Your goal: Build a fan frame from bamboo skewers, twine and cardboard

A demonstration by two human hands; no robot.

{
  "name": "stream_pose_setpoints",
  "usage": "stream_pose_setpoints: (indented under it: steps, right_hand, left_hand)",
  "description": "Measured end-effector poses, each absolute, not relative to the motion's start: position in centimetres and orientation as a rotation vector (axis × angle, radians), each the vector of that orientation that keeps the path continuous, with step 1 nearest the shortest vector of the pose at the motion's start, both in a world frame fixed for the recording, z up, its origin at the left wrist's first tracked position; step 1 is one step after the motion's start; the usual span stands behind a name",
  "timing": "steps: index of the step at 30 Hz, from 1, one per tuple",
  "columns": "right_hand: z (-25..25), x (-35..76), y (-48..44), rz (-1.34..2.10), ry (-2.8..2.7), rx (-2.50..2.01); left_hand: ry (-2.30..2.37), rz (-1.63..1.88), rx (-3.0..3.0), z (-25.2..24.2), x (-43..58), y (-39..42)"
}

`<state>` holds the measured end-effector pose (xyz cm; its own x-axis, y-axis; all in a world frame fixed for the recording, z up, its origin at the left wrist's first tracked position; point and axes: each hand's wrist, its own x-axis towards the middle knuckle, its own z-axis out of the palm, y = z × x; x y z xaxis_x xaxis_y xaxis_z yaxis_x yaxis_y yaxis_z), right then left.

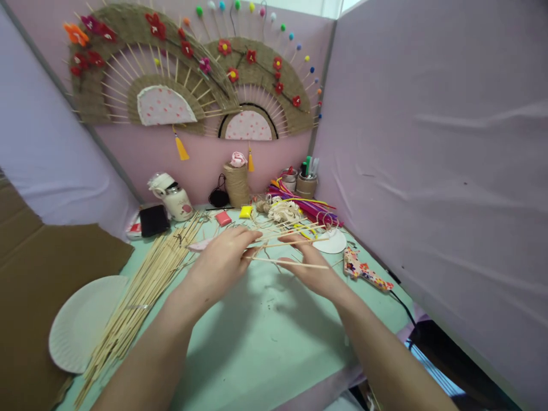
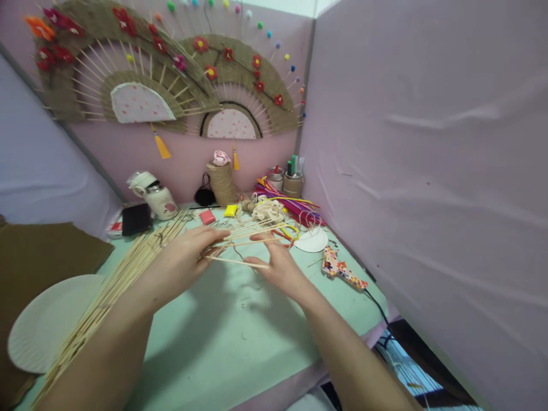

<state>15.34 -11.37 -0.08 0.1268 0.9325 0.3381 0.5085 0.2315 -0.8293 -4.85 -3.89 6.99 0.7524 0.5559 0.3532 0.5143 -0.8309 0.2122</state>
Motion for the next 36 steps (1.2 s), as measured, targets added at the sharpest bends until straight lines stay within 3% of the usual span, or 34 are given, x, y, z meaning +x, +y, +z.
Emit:
stream_pose_setpoints:
  steps: [7, 14, 36]
  right_hand:
    - [-2.3, 13.5, -8.6, 1.191, -1.217, -1.196]
    - [-1.1, 14.5, -9.6, 1.07, -1.155, -1.271]
    - [-2.3, 15.2, -10.5, 1.162, -1.014, -1.492]
  left_hand:
    - [0.946, 0.397, 2.863, 7.6, -4.9, -5.0]
    - [0.963, 0.228, 2.844, 7.7, -5.1, -5.7]
    - [0.763, 0.22, 2.954, 6.0, -4.9, -6.0]
